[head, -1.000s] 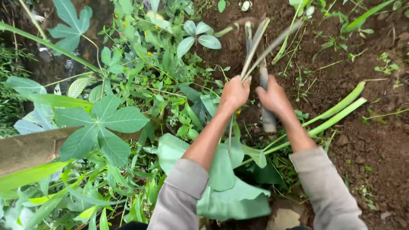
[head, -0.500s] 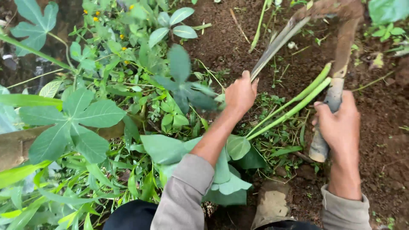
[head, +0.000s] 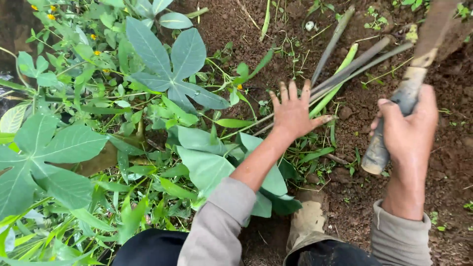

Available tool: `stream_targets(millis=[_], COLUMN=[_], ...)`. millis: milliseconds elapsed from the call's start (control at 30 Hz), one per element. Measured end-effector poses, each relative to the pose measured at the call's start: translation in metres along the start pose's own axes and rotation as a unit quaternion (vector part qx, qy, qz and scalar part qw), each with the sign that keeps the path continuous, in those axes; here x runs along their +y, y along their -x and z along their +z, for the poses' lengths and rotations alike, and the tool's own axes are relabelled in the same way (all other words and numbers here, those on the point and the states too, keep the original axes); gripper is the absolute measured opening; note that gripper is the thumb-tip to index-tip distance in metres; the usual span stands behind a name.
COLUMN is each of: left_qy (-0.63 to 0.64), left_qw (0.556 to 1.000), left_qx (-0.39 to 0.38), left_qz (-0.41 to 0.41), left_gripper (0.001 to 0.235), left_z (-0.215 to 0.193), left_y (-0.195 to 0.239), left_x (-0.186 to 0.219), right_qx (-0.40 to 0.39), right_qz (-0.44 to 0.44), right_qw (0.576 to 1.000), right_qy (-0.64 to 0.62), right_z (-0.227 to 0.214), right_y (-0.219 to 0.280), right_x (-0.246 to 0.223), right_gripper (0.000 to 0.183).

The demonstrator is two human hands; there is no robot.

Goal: Using a sickle to cut weeds and clearing the cut vegetation by hand in a field.

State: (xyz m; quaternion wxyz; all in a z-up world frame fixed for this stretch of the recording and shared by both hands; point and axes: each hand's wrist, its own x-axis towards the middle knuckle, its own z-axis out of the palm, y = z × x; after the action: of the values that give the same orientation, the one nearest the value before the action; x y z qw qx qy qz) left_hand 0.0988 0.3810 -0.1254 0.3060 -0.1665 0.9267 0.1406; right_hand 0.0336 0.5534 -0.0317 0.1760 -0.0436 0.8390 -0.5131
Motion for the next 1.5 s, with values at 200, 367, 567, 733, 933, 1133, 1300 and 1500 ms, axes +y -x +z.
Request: stream_targets(millis=[200, 367, 567, 733, 933, 1133, 1300, 1500], left_qy=[0.064, 0.048, 0.124, -0.098, -0.332, -0.313, -0.267, -0.24], left_qw=[0.997, 0.993, 0.988, 0.982, 0.926, 0.92, 0.927, 0.933], left_qx=[0.003, 0.036, -0.049, 0.136, 0.176, 0.138, 0.075, 0.137], left_qz=[0.033, 0.1, 0.078, 0.09, -0.026, -0.192, -0.253, -0.232], left_gripper=[0.095, 0.082, 0.07, 0.066, 0.081, 0.091, 0.104, 0.038], left_z=[0.022, 0.016, -0.037, 0.003, -0.025, -0.105, -0.075, 0.003], left_y=[0.029, 0.042, 0.034, -0.02, -0.012, 0.061, 0.073, 0.064], left_x=[-0.004, -0.013, -0.037, -0.091, -0.177, -0.263, -0.302, -0.324], right_qx=[-0.061, -0.142, -0.312, -0.336, -0.227, -0.149, -0.148, -0.172], right_qz=[0.024, -0.012, 0.24, 0.2, 0.215, 0.09, 0.041, -0.049], right_qw=[0.998, 0.973, 0.864, 0.827, 0.869, 0.926, 0.947, 0.983], right_qy=[0.005, 0.182, 0.315, 0.404, 0.383, 0.335, 0.281, 0.043], right_z=[0.053, 0.064, 0.02, -0.011, -0.007, 0.001, 0.031, 0.097], right_y=[-0.046, -0.034, 0.03, 0.082, 0.088, 0.073, 0.054, 0.007], right_x=[0.012, -0.008, 0.002, 0.017, -0.003, 0.012, -0.002, 0.015], right_gripper=[0.022, 0.041, 0.044, 0.026, 0.036, 0.041, 0.035, 0.021])
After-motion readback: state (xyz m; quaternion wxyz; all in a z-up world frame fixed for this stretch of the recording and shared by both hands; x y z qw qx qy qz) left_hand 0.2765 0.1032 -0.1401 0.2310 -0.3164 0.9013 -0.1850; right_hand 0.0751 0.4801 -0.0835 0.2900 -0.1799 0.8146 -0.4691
